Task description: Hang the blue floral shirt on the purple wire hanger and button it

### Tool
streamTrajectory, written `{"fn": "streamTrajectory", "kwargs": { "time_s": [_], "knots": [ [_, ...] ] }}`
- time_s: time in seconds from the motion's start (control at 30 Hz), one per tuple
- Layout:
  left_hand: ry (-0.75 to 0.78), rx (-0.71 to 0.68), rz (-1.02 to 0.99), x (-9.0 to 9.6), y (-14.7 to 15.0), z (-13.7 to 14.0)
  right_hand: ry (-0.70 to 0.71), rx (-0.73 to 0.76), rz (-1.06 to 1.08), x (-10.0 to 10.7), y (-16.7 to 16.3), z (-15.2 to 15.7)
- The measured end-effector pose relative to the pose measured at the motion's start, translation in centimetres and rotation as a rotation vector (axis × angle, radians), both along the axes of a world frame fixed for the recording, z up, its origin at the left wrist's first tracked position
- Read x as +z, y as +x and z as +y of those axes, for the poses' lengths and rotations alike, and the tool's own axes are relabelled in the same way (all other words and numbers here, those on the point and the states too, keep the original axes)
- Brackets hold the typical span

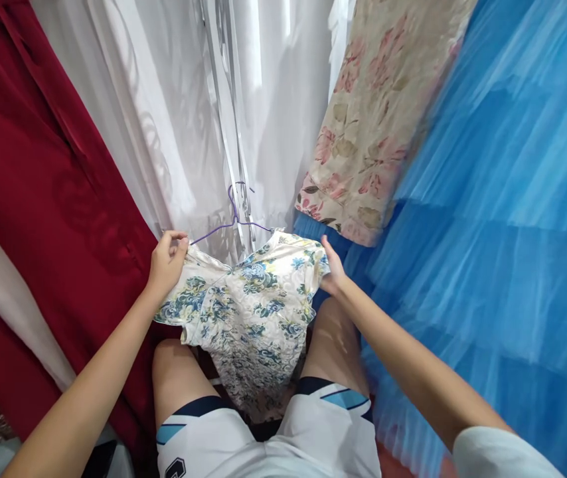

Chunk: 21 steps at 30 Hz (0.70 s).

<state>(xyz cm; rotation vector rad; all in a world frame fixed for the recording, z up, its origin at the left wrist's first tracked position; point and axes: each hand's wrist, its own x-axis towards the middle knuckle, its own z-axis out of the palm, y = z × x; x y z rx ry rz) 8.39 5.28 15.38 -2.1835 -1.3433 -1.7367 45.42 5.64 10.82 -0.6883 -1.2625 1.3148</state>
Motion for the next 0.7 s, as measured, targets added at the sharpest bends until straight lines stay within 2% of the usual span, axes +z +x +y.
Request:
{"fn": "streamTrajectory", "kwargs": {
  "time_s": [0.1,0.17,0.3,0.4,0.47,0.53,0.63,0.67,0.7],
  "knots": [
    [0.058,0.083,0.161,0.6,1.3,-0.6,0.016,-0.222,0.148,-1.9,0.4,-0.7],
    [0.083,0.117,0.226,1.0,2.3,-0.7,0.061,-0.314,0.199,-1.6,0.7,-0.7],
    [0.095,0.172,0.29,1.9,3.4,0.3,0.13,-0.311,0.226,2.3,0.6,0.4],
    [0.082,0.222,0.263,1.8,2.8,1.9,0.182,-0.263,0.193,5.3,-0.8,0.5],
    [0.035,0.233,0.147,1.2,1.8,3.2,0.258,-0.194,0.115,6.3,-2.4,-0.9],
    [-0.037,0.219,-0.012,-0.1,0.6,4.3,0.372,-0.045,-0.051,6.3,-4.0,-3.5],
    [-0.173,0.124,-0.276,-2.5,-0.5,4.7,0.495,0.385,-0.344,4.6,-5.8,-7.7],
    [-0.202,0.086,-0.335,-3.3,-0.5,4.5,0.494,0.496,-0.378,3.6,-6.1,-8.7],
    [-0.223,0.045,-0.374,-4.0,-0.2,4.0,0.48,0.54,-0.388,2.5,-6.3,-9.4]
  ]
}}
